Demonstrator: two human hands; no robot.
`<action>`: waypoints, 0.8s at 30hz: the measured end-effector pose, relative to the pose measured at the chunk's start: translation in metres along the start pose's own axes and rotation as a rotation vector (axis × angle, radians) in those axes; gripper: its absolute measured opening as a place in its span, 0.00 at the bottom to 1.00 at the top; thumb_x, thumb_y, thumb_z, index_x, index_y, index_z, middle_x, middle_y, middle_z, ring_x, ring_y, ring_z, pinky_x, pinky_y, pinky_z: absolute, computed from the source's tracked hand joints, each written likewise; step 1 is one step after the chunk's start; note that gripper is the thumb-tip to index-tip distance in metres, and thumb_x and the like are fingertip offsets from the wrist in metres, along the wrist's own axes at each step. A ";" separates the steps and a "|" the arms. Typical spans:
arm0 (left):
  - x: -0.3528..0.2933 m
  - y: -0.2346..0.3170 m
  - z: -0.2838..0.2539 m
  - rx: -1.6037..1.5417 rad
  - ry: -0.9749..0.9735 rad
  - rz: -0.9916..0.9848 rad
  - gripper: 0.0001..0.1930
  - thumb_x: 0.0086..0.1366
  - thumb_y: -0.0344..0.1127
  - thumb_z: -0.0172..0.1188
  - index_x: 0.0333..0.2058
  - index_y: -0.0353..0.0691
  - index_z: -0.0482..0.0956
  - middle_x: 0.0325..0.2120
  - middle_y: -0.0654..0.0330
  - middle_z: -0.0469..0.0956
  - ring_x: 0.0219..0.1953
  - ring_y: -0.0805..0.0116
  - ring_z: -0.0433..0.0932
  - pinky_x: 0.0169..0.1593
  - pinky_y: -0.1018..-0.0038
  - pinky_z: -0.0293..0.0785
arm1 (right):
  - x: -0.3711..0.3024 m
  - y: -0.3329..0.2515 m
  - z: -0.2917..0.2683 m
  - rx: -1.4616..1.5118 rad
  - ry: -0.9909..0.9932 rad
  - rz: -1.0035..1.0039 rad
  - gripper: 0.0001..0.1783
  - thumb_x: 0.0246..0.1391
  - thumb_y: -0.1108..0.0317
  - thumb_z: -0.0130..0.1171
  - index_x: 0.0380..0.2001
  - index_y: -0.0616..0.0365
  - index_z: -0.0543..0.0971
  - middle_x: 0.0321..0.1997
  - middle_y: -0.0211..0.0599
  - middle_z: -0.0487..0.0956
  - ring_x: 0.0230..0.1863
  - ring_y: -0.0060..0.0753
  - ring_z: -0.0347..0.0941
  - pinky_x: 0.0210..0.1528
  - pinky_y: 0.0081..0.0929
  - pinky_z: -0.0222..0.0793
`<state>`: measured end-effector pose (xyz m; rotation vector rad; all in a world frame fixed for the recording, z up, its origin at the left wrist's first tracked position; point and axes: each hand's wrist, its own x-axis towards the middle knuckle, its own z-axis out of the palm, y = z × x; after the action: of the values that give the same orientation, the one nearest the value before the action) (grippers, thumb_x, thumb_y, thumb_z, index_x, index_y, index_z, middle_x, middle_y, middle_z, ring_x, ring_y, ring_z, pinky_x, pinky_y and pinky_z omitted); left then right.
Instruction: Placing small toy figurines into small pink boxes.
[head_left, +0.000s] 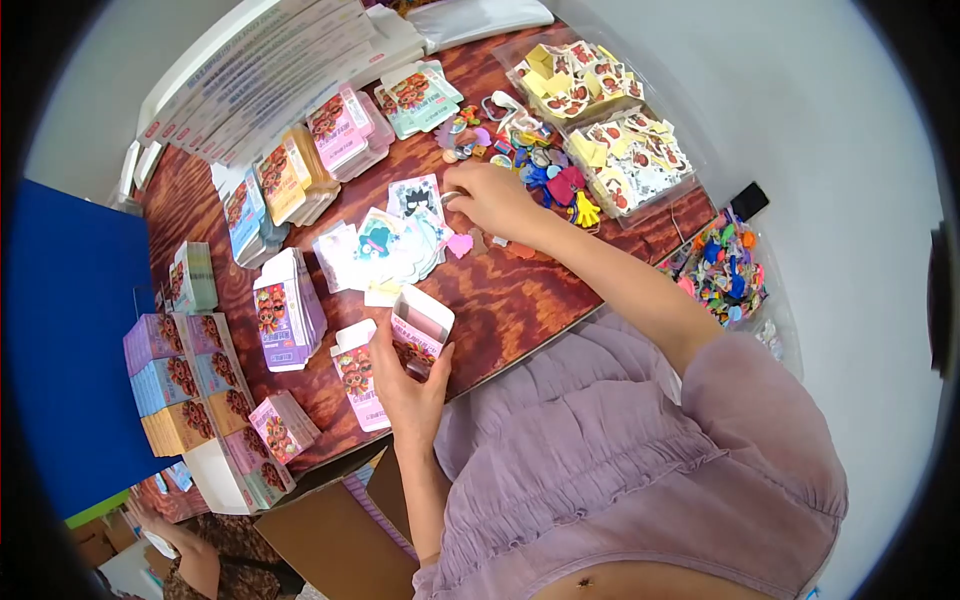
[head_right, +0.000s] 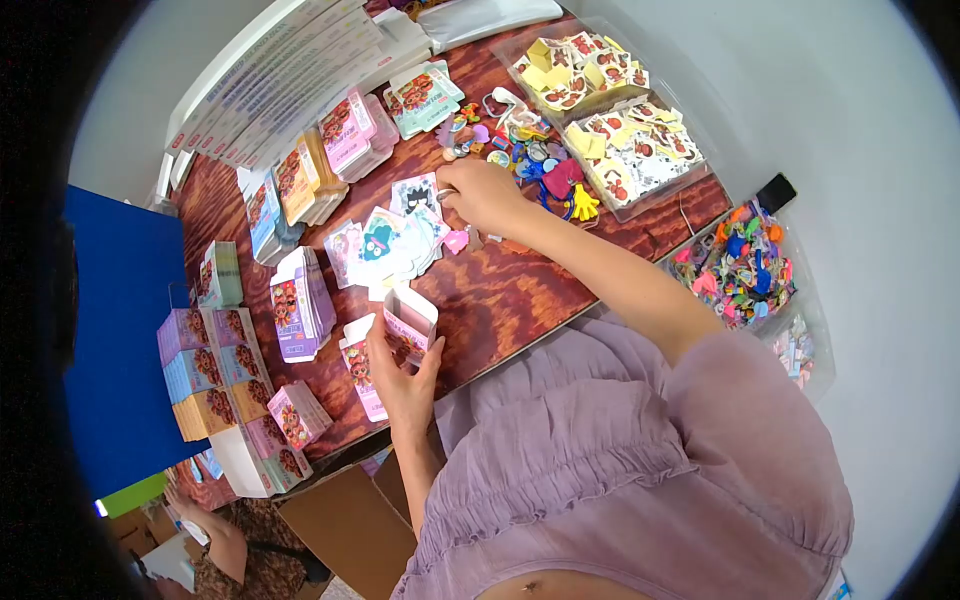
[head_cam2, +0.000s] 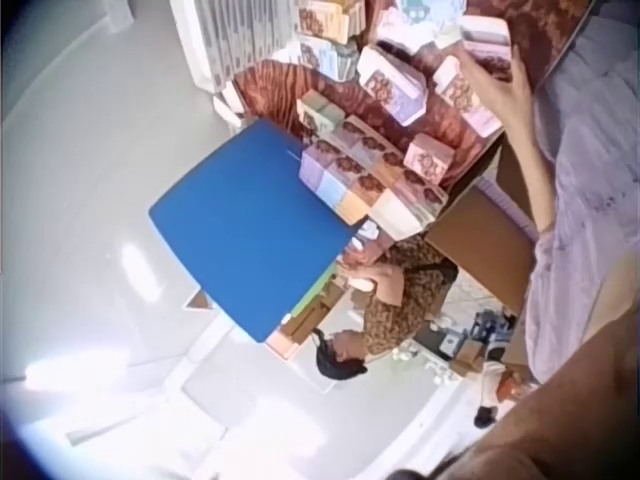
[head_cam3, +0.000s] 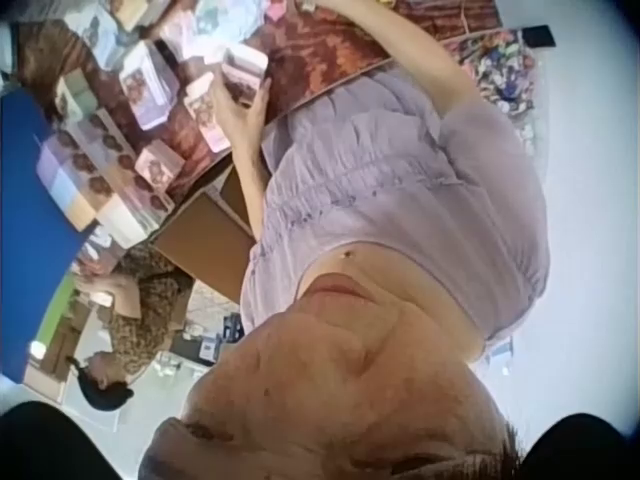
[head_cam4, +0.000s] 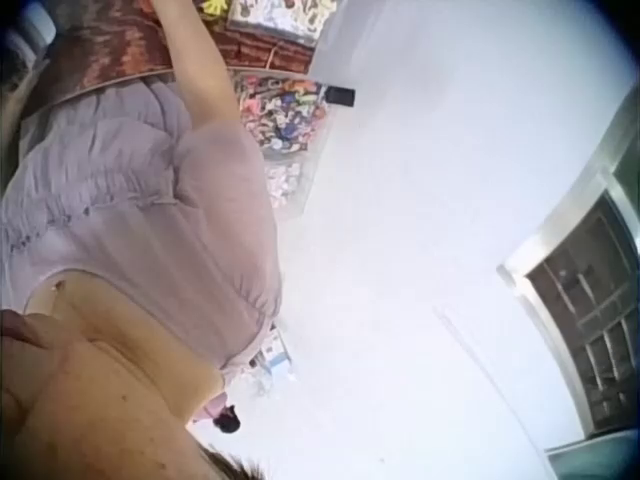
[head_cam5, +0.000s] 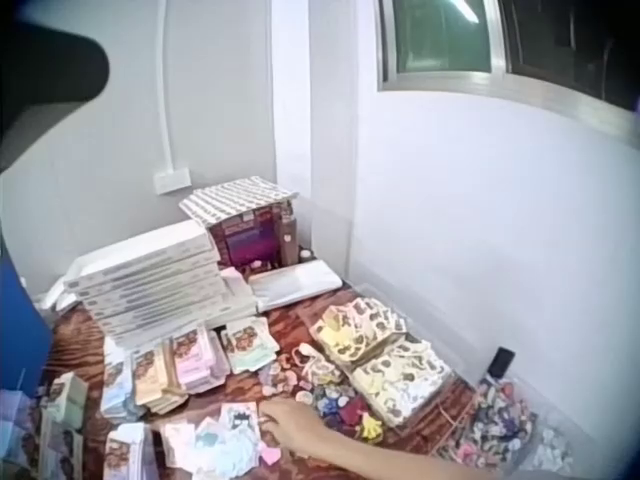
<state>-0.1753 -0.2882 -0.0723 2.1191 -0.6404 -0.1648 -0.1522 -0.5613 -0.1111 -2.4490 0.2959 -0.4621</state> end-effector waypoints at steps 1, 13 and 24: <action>0.001 0.002 -0.001 0.034 -0.006 0.028 0.40 0.49 0.29 0.73 0.60 0.33 0.64 0.47 0.50 0.71 0.48 0.55 0.73 0.50 0.65 0.71 | -0.003 0.001 -0.003 0.058 0.061 -0.034 0.08 0.45 0.69 0.63 0.30 0.57 0.77 0.29 0.39 0.79 0.33 0.44 0.78 0.32 0.39 0.71; 0.004 0.006 0.003 0.003 -0.017 0.023 0.40 0.49 0.28 0.73 0.60 0.33 0.64 0.43 0.53 0.70 0.42 0.62 0.73 0.44 0.70 0.73 | -0.021 0.006 -0.039 0.693 -0.192 0.338 0.05 0.55 0.72 0.61 0.34 0.62 0.81 0.27 0.27 0.79 0.24 0.14 0.71 0.26 0.16 0.66; -0.004 -0.002 0.005 -0.097 -0.010 -0.065 0.40 0.49 0.28 0.73 0.60 0.32 0.63 0.46 0.53 0.70 0.44 0.63 0.73 0.45 0.70 0.73 | -0.032 0.009 -0.027 0.902 -0.119 0.315 0.08 0.56 0.73 0.61 0.39 0.61 0.82 0.38 0.29 0.80 0.33 0.14 0.73 0.34 0.15 0.68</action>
<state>-0.1795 -0.2883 -0.0774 2.0478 -0.5583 -0.2378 -0.1935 -0.5732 -0.1046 -1.5092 0.3243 -0.2302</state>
